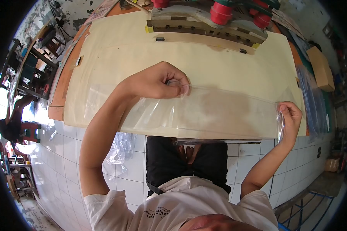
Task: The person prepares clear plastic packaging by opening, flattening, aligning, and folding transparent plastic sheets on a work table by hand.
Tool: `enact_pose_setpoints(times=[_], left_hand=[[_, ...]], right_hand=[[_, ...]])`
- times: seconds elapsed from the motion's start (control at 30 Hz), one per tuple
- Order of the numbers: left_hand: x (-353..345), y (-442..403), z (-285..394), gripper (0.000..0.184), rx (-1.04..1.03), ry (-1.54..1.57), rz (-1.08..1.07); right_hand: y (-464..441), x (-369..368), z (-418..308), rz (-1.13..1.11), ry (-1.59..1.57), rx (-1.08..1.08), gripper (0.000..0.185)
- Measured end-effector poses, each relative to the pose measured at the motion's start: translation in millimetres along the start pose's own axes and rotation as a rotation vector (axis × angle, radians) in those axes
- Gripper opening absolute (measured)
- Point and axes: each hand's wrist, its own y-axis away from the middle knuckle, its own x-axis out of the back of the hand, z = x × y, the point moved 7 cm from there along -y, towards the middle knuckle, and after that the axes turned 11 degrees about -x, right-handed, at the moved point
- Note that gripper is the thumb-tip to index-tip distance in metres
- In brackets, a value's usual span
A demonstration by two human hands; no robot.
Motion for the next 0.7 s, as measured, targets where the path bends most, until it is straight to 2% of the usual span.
enact_pose_setpoints(times=[0.37, 0.7], left_hand=[[-1.3, 0.8, 3.3, 0.012, 0.053, 0.037, 0.002], [1.1, -0.3, 1.7, 0.014, 0.004, 0.006, 0.019]], right_hand=[[-0.5, 1.6, 3.6, -0.006, -0.034, -0.02, 0.018], [-0.1, 2.4, 3.9, 0.017, -0.015, -0.013, 0.018]])
